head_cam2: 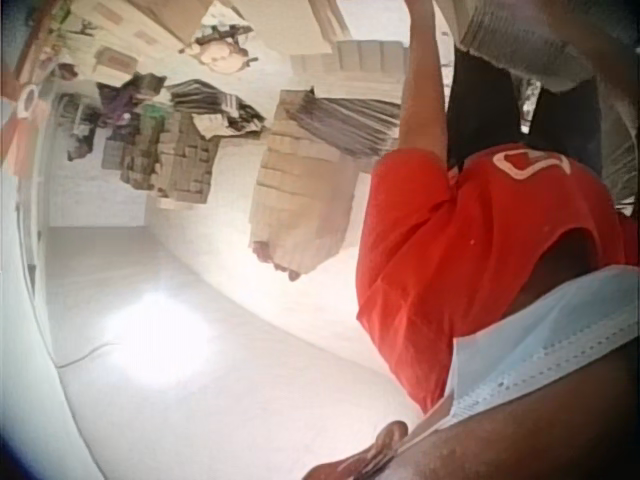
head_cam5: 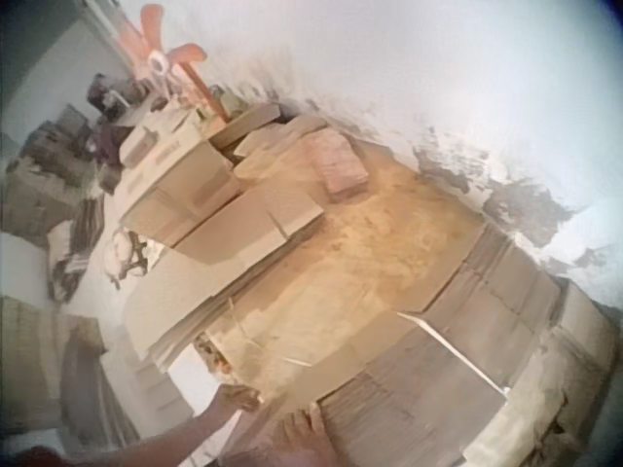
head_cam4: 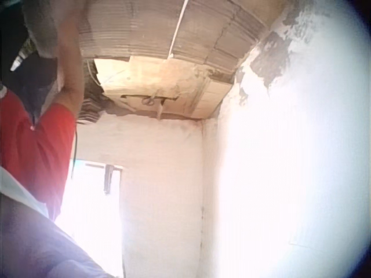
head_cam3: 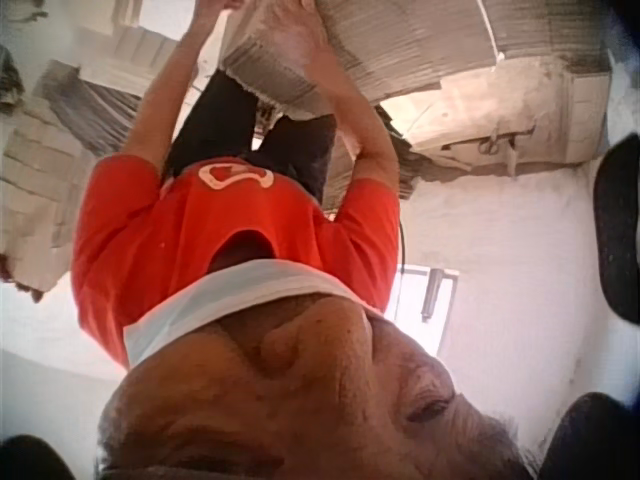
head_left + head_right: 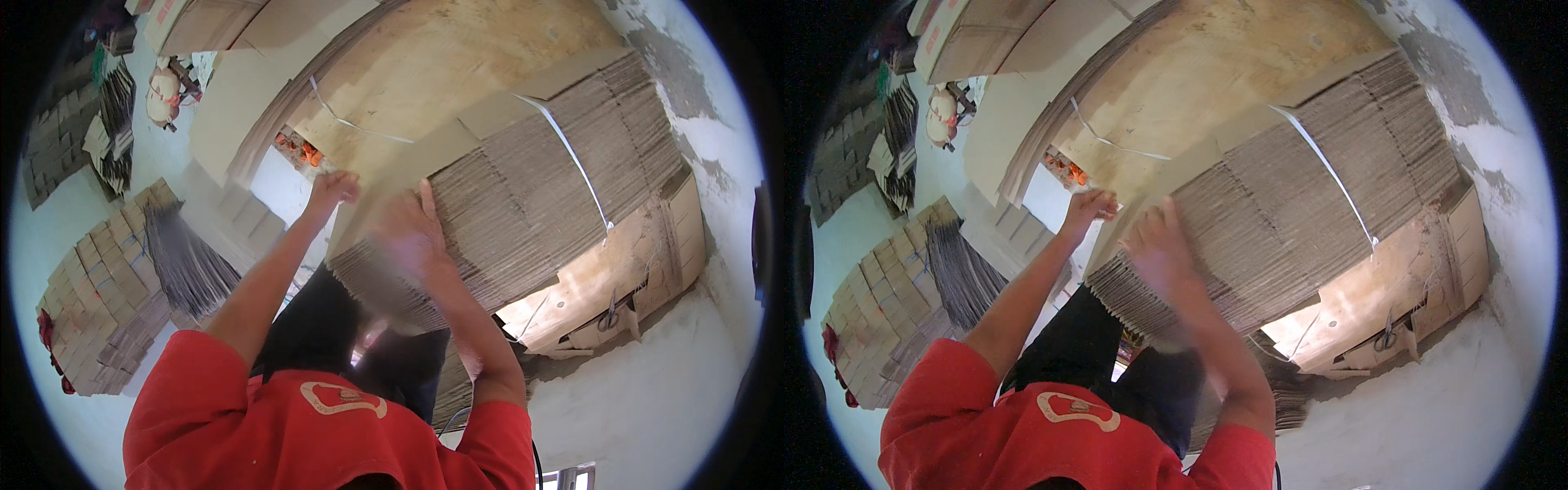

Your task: The person gathers flat cardboard sheets, aligns them into a stack, and secures the bundle with white plastic ties. They use scissors to cut the ties and place the finished bundle on a nearby pile.

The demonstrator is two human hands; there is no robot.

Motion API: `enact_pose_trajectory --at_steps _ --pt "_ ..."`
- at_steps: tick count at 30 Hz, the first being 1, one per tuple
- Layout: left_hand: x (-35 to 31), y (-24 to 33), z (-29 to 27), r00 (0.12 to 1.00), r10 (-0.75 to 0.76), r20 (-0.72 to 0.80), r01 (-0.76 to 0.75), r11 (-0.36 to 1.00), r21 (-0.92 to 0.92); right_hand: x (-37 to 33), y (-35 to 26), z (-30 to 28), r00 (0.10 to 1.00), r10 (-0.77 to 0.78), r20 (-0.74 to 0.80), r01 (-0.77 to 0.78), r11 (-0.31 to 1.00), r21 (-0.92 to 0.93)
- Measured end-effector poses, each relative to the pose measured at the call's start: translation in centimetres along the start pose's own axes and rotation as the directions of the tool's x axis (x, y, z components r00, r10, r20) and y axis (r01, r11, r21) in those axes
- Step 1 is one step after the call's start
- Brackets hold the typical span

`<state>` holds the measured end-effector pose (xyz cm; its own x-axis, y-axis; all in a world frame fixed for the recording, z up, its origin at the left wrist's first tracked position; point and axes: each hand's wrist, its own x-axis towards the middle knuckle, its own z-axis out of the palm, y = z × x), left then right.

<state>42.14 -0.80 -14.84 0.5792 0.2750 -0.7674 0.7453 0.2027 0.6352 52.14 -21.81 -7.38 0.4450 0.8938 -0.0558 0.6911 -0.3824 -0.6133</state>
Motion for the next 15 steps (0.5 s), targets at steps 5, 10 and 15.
enact_pose_trajectory --at_steps 5,10,15 --pt "10.7 -1.5 0.5 0.849 -0.034 -0.528 0.049 0.999 0.014 0.4 -0.3 0.1 0.994 -0.013 -0.108 0.019 0.998 0.052" --pt "15.4 0.2 2.2 0.663 -0.081 -0.744 0.150 0.988 0.026 0.3 -0.2 -0.1 0.989 0.025 -0.149 -0.015 0.997 0.070" --pt "13.8 1.1 1.1 0.879 -0.071 -0.471 -0.085 0.950 -0.302 0.1 -0.3 0.1 0.983 0.031 -0.183 -0.027 0.999 0.025"
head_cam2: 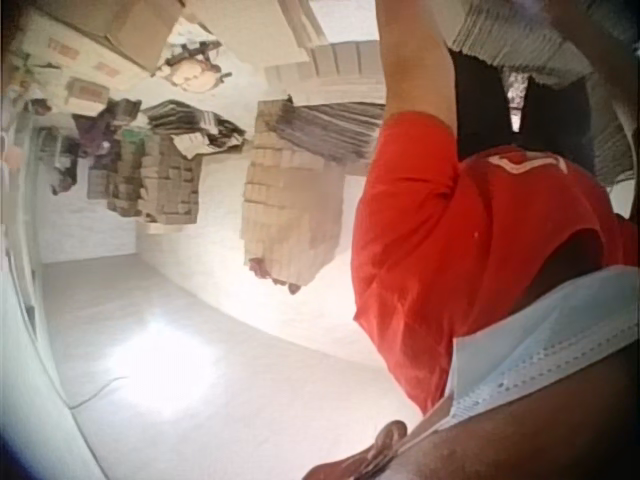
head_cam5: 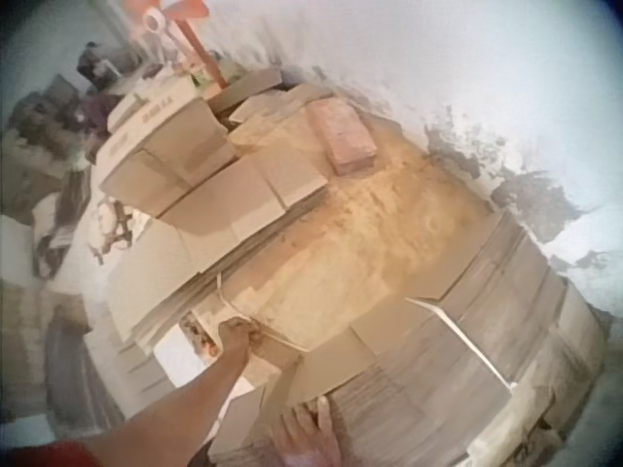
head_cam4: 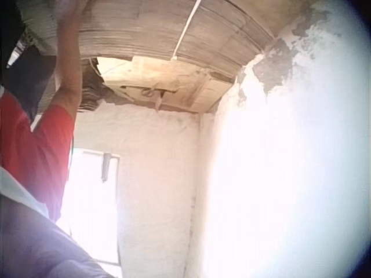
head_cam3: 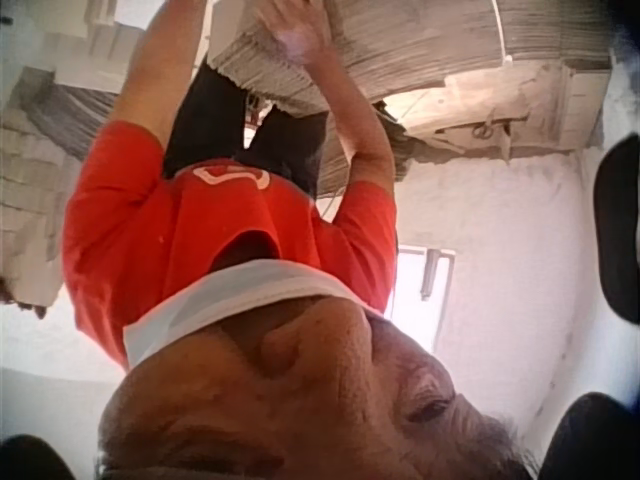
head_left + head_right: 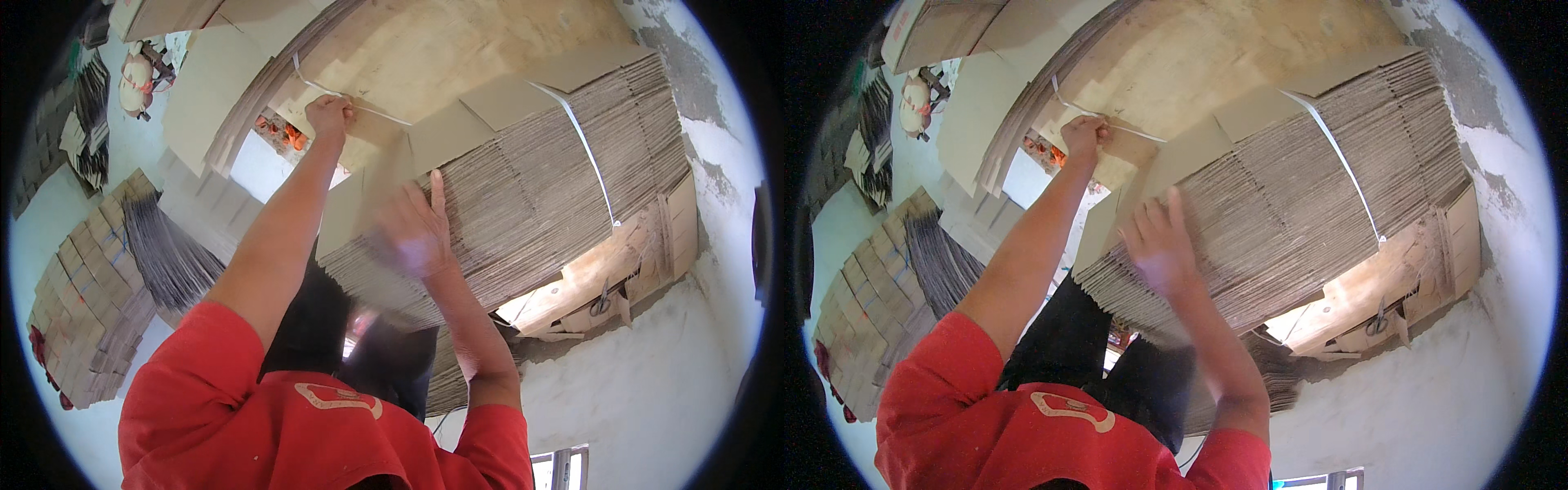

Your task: The person gathers flat cardboard sheets, aligns them into a stack, and secures the bundle with white plastic ties. They use scissors to cut the ties and place the finished bundle on a nearby pile.

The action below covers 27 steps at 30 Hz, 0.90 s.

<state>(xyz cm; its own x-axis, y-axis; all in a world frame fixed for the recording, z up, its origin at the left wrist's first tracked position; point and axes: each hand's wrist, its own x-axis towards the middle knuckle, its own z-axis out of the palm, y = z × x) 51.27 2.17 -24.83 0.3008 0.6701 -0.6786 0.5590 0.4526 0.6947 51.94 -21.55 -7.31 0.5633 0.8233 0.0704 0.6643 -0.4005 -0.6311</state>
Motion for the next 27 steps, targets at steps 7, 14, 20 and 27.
enact_pose_trajectory --at_steps 7,14,20,27 --pt "-9.8 4.8 -2.0 0.866 0.139 0.481 0.107 0.887 -0.449 0.2 -0.2 -1.0 0.999 0.009 0.036 -0.010 0.999 0.033" --pt "-16.3 7.3 -3.9 0.776 0.052 0.629 -0.375 0.840 0.393 -0.4 0.2 0.5 0.992 0.002 -0.124 -0.004 1.000 -0.012" --pt "-24.0 9.9 -0.7 0.354 0.413 0.839 -0.918 0.326 0.227 -1.4 0.5 0.7 0.990 0.018 -0.142 -0.001 0.993 0.118" --pt "-28.6 13.4 -0.8 0.109 0.387 0.916 -0.994 0.055 0.095 -1.6 0.3 0.0 0.988 -0.011 -0.153 0.033 0.989 0.142"
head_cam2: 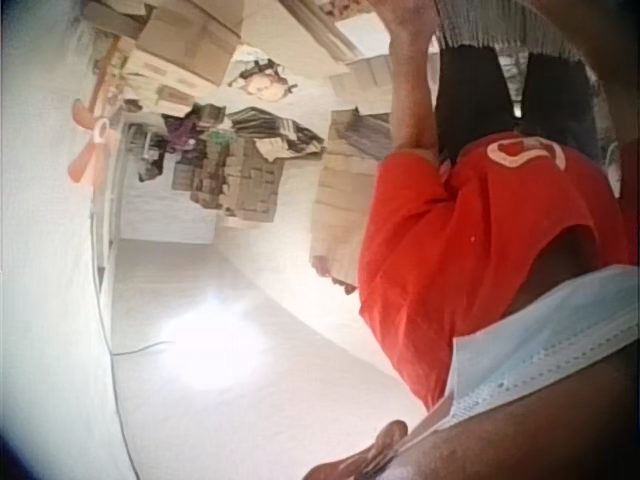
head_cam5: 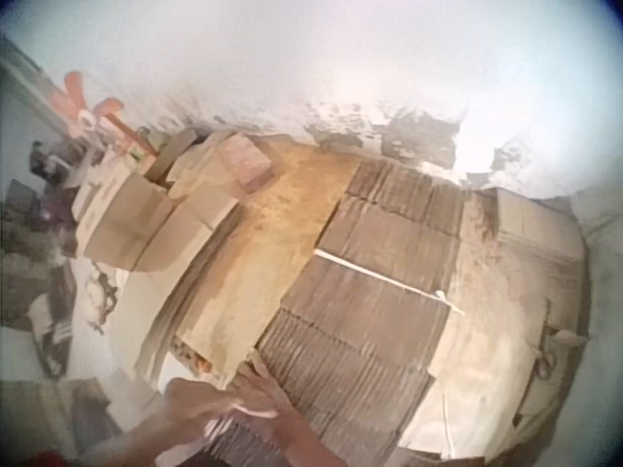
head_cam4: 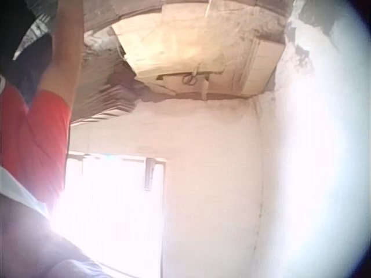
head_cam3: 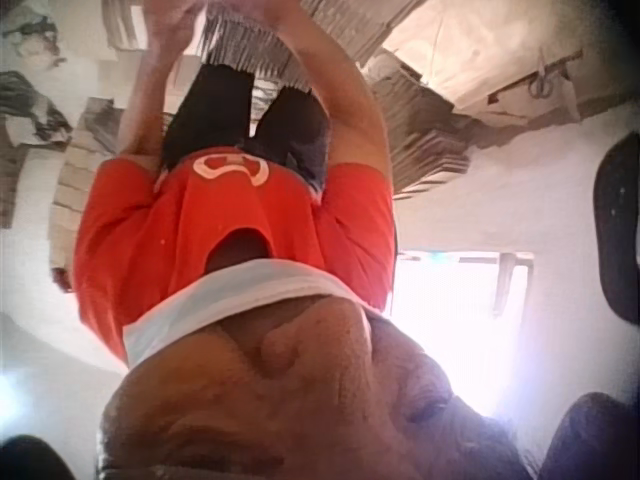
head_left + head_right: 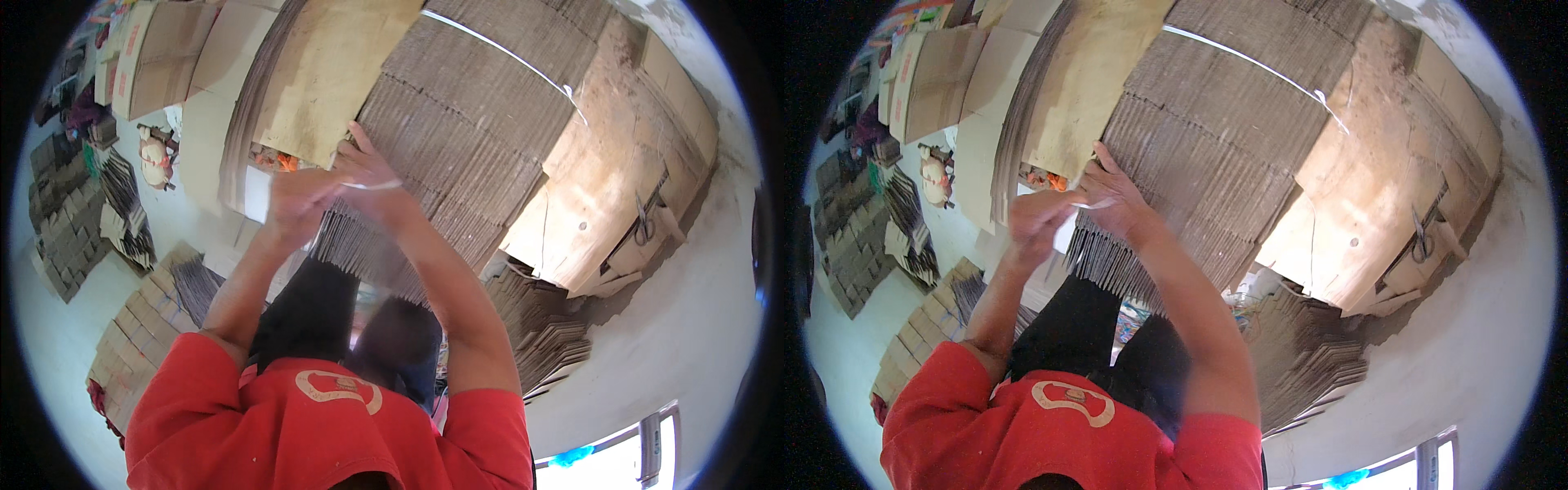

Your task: The person gathers flat cardboard sheets, aligns them into a stack, and secures the bundle with white plastic ties. They use scissors to cut the ties and place the finished bundle on a nearby pile.

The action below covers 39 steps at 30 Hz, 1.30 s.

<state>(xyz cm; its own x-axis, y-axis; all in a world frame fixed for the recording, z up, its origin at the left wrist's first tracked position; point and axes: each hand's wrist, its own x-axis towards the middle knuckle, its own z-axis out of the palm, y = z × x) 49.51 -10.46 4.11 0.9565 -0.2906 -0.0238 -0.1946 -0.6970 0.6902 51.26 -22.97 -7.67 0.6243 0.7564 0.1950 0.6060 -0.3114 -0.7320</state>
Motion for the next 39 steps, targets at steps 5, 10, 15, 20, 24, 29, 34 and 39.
enact_pose_trajectory --at_steps 5,10,15,20,24,29,34,39 --pt "2.3 6.2 -1.7 0.958 0.205 0.203 -0.190 0.978 -0.091 -0.4 -0.2 0.5 0.987 0.065 0.149 -0.020 0.957 -0.289" --pt "3.8 6.8 3.1 0.775 0.287 0.563 -0.339 0.941 -0.014 -3.5 -2.7 0.8 0.944 0.277 -0.178 -0.310 0.931 -0.195" --pt "5.2 8.1 6.7 0.629 0.167 0.759 -0.234 0.972 -0.020 -17.1 -5.6 -3.4 0.681 0.573 -0.456 -0.672 0.737 -0.077" --pt "5.3 7.1 9.7 0.656 0.393 0.645 -0.385 0.909 -0.162 -23.4 -4.7 -4.2 0.004 0.970 -0.242 -0.590 0.198 0.783" --pt "5.0 8.8 11.0 0.532 0.555 0.640 -0.503 0.815 -0.289 -22.5 -3.6 -2.5 0.349 0.808 -0.475 -0.665 0.571 0.481" --pt "7.0 8.4 16.2 0.434 0.577 0.692 -0.723 0.681 -0.115 -23.2 -2.5 -2.4 0.348 0.863 -0.366 -0.473 0.499 0.726" --pt "8.6 7.4 18.5 0.189 0.634 0.750 -0.854 0.483 -0.193 -26.4 1.6 -3.3 0.501 0.859 -0.102 -0.193 0.226 0.955" --pt "9.9 8.2 18.5 0.058 0.543 0.838 -0.852 0.465 -0.243 -27.1 9.0 -0.9 -0.086 0.821 -0.565 -0.850 0.236 0.472"
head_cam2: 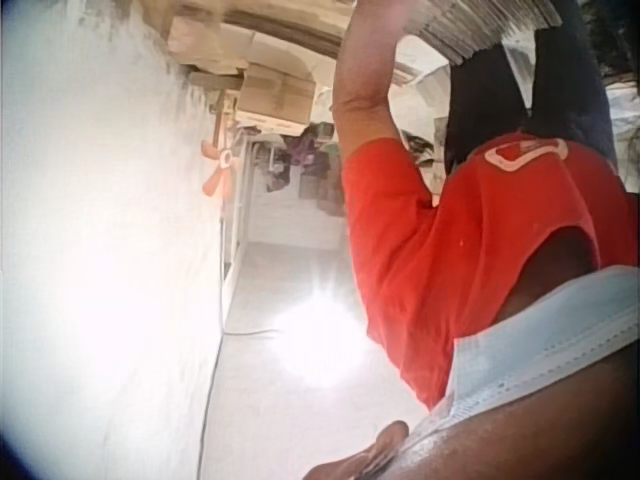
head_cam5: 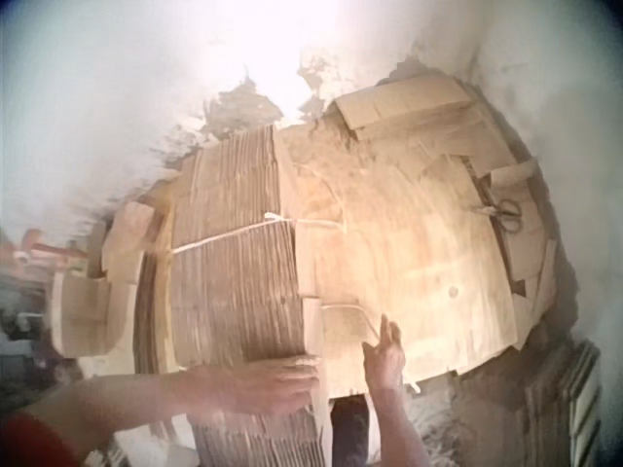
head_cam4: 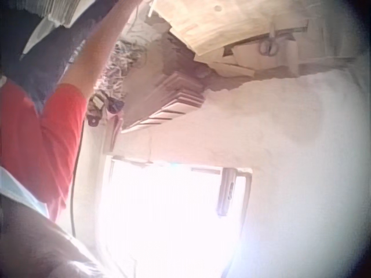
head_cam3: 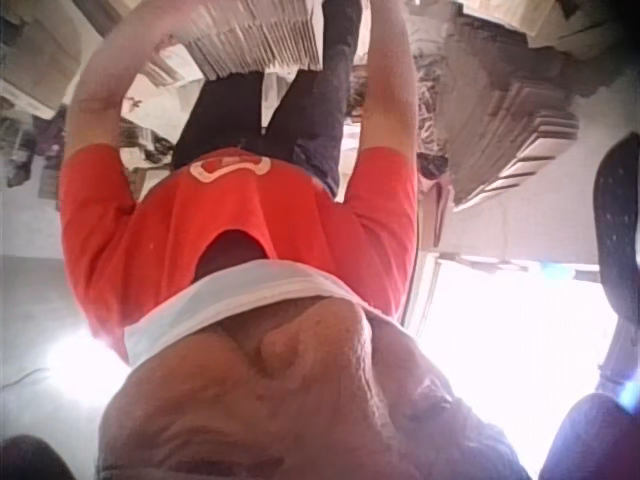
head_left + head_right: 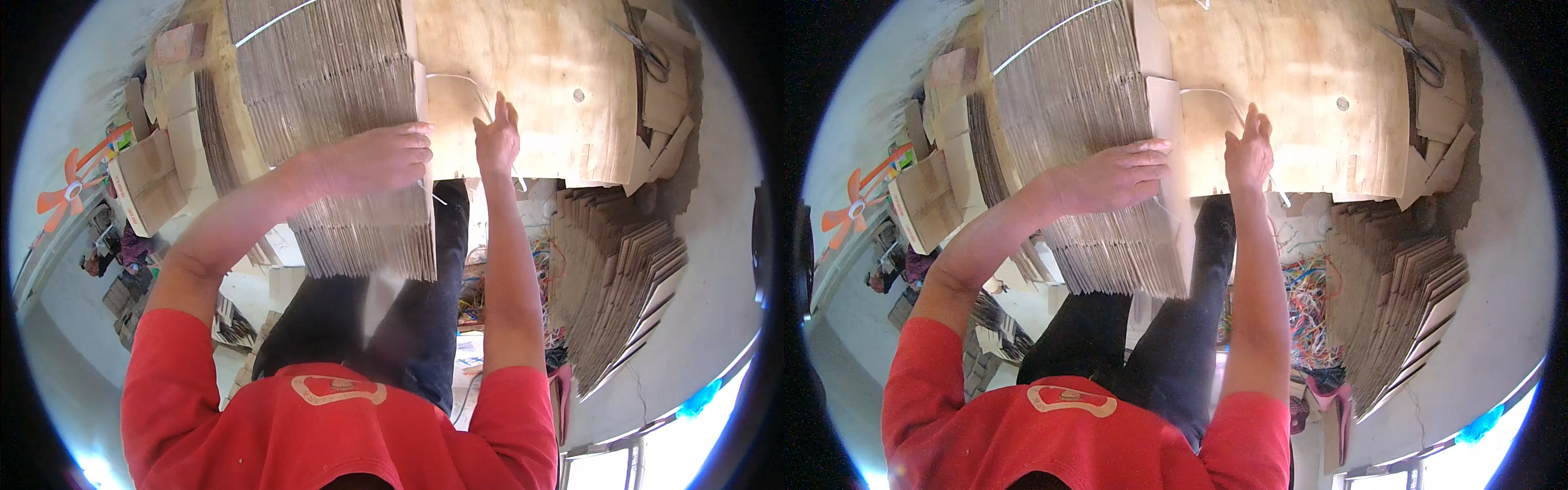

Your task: The person gathers flat cardboard sheets, aligns them into a stack, and secures the bundle with white plastic ties. They use scissors to cut the ties and place the finished bundle on a nearby pile.

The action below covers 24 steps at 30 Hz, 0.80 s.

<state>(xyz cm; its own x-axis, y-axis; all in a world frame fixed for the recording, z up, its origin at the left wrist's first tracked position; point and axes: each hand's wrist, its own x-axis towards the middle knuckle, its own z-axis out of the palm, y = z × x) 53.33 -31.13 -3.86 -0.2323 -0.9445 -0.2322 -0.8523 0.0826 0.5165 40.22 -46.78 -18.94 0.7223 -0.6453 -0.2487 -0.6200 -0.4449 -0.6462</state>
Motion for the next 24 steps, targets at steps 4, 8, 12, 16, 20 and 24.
enact_pose_trajectory --at_steps 4,8,12,16,20,24 --pt "-0.4 0.0 -0.6 1.000 -0.028 0.014 0.029 0.998 -0.056 1.6 2.0 2.7 0.985 0.168 0.029 -0.155 0.953 -0.261" --pt "-0.9 0.0 -0.8 1.000 -0.025 0.003 0.025 0.999 -0.033 1.1 6.3 3.0 1.000 0.016 0.026 -0.010 0.973 -0.232" --pt "-1.3 0.1 -0.7 0.998 -0.042 -0.040 0.041 0.999 -0.019 -0.2 6.8 -0.4 0.970 0.112 0.214 -0.007 0.898 -0.440" --pt "-0.8 0.1 0.1 0.990 -0.070 -0.126 0.063 0.996 -0.059 -1.0 5.3 -2.6 0.951 0.122 0.285 0.019 0.894 -0.448" --pt "-0.3 -0.1 0.8 0.985 -0.065 -0.162 0.056 0.997 -0.059 0.7 3.5 -5.2 0.941 0.051 0.335 0.080 0.928 -0.365" --pt "-0.7 -0.2 1.5 0.969 -0.100 -0.224 0.072 0.989 -0.133 0.6 -1.4 -8.5 0.593 -0.008 0.806 -0.316 0.917 0.242"
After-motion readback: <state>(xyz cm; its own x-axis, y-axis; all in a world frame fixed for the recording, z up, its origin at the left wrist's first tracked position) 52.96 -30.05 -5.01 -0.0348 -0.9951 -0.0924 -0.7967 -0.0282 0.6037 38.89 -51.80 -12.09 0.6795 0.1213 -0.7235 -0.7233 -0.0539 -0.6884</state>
